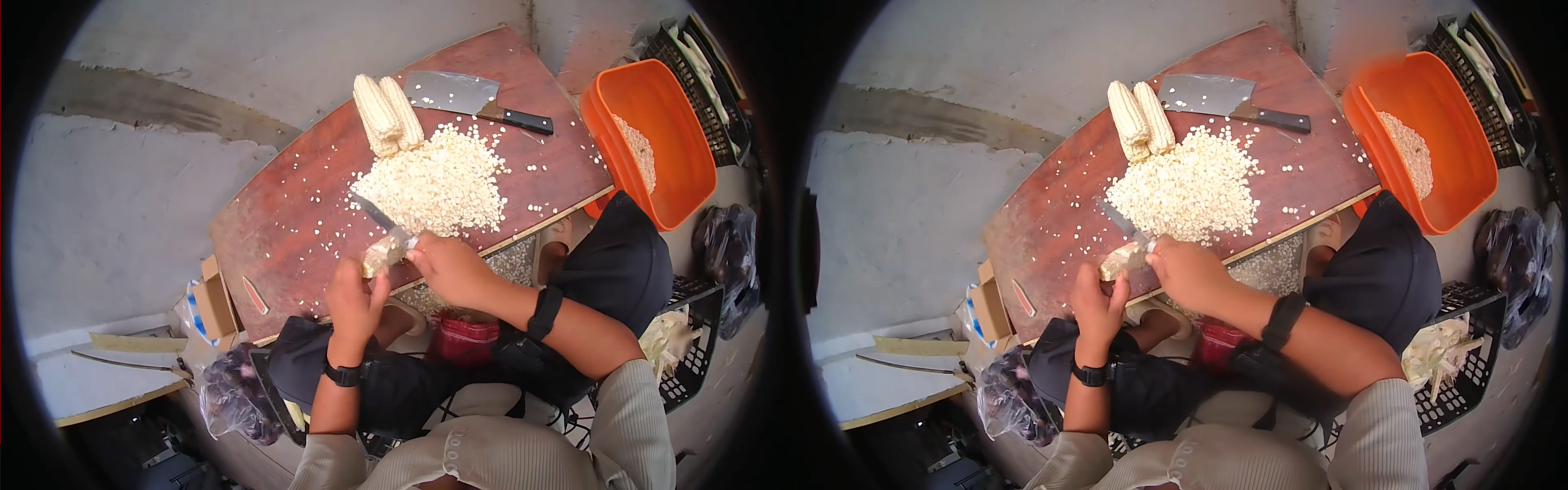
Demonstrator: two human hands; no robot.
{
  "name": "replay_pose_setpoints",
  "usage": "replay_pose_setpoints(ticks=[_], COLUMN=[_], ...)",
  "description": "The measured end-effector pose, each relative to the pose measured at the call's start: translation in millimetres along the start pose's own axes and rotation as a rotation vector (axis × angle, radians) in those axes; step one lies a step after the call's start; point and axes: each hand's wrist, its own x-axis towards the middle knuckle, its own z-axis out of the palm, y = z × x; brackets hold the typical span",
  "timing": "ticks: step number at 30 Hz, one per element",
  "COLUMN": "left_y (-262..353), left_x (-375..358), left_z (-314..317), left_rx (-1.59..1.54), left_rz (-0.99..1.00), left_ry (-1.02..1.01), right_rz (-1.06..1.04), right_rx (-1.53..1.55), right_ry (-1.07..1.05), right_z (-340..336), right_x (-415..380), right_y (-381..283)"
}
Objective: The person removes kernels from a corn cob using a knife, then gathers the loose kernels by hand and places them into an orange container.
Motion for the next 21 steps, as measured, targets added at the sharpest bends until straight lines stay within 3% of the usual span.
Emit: replay_pose_setpoints(ticks=[3, 6, 9, 14, 18, 21], left_y=[-4.3, -4.7, -4.7, -10.5, -8.1, -12.1], left_x=[-4.3, -7.5, -9.4, -9.3, -10.0, -10.7], left_z=[-3.2, -5.7, -7.2, -8.4, -6.5, -3.8], left_rx=[-0.067, -0.077, -0.071, -0.003, -0.031, 0.038], left_rz=[-0.1, -0.119, -0.136, -0.084, -0.198, -0.156], left_ry=[0.034, 0.045, 0.063, 0.078, 0.033, 0.03], right_rz=[0.115, -0.139, -0.244, -0.151, -0.161, -0.046], right_rx=[-0.094, -0.237, -0.455, -0.527, -0.616, -0.619], right_ry=[-0.087, 0.031, 0.01, -0.038, -0.002, -0.134], right_z=[-14.6, -4.0, -1.6, 1.6, 3.4, -0.1], right_x=[-10.9, -28.4, -44.3, -53.6, -49.5, -45.8], right_y=[-13.7, -19.5, -26.3, -27.3, -28.0, -36.8])
